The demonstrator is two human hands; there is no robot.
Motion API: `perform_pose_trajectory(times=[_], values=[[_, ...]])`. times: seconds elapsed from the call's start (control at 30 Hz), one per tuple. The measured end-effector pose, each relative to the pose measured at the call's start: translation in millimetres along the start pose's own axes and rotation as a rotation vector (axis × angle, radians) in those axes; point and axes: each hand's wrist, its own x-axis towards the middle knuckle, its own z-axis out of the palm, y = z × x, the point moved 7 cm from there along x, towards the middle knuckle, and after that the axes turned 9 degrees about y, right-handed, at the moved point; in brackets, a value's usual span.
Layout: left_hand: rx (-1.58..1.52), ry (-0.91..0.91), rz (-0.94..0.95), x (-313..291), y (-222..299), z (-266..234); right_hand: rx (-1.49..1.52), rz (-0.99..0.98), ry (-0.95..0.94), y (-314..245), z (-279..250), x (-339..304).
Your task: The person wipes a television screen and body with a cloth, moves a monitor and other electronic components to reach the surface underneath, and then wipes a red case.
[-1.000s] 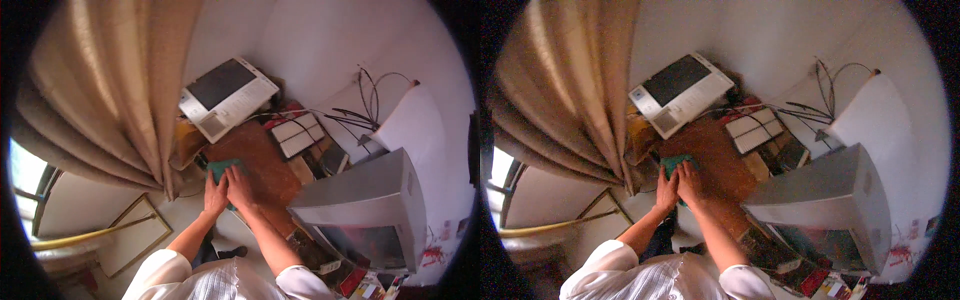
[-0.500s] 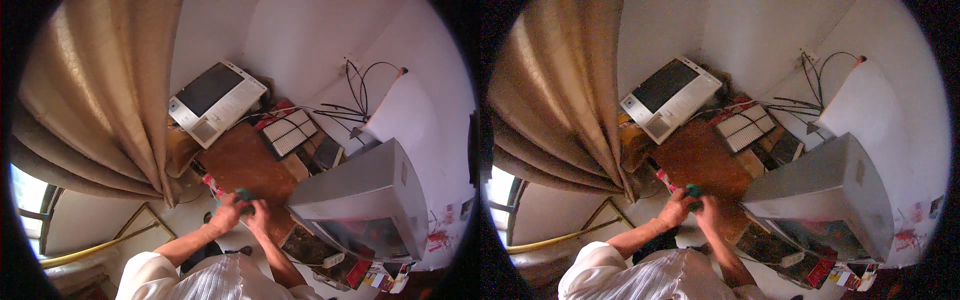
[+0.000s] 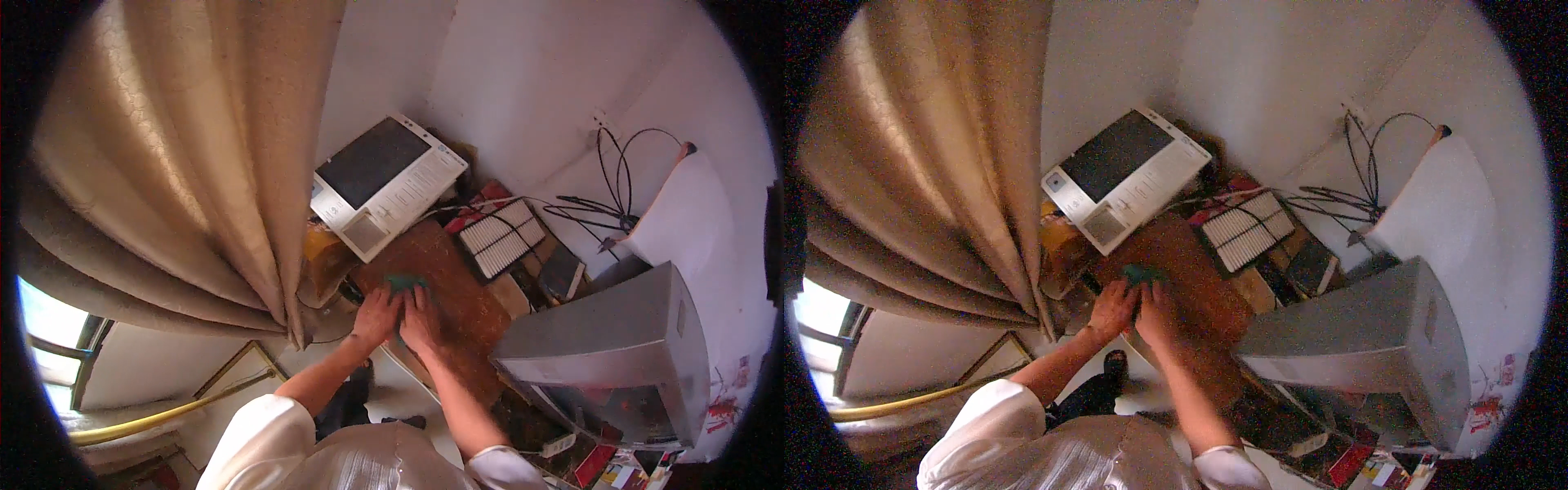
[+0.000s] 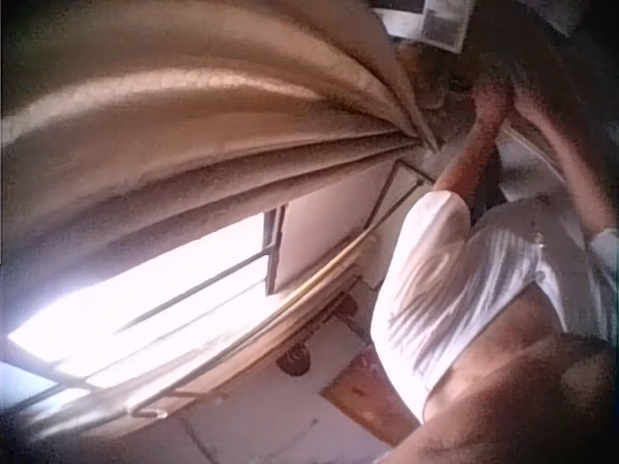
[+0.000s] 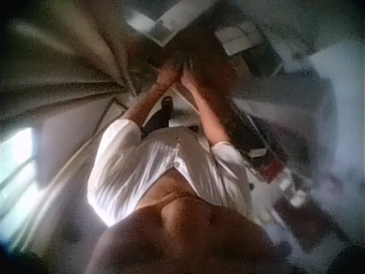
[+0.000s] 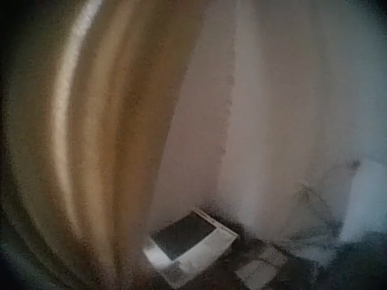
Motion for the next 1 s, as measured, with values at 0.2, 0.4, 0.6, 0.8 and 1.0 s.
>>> perform_pose_trajectory(times=[0.2, 0.4, 0.6, 0.8, 1.0], values=[[0.095, 0.026, -0.12, 3.5, -18.7, 1.3, -0.077, -0.142, 0.025, -15.5, 21.8, 28.9], [0.092, 0.055, -0.087, -15.6, 29.9, -18.8, -0.051, -0.106, 0.001, -3.2, -1.0, -25.6], [-0.003, -0.124, 0.062, -68.8, 124.2, 23.3, 0.147, 0.122, 0.097, 48.6, -52.2, -124.4], [-0.503, -0.666, 0.15, -102.0, 222.7, 58.2, 0.105, 0.416, 0.232, 124.8, -98.5, -232.6], [-0.649, -0.399, -0.421, -44.0, 123.2, 13.5, 0.026, 0.399, 0.283, 121.5, -95.0, -234.8]])
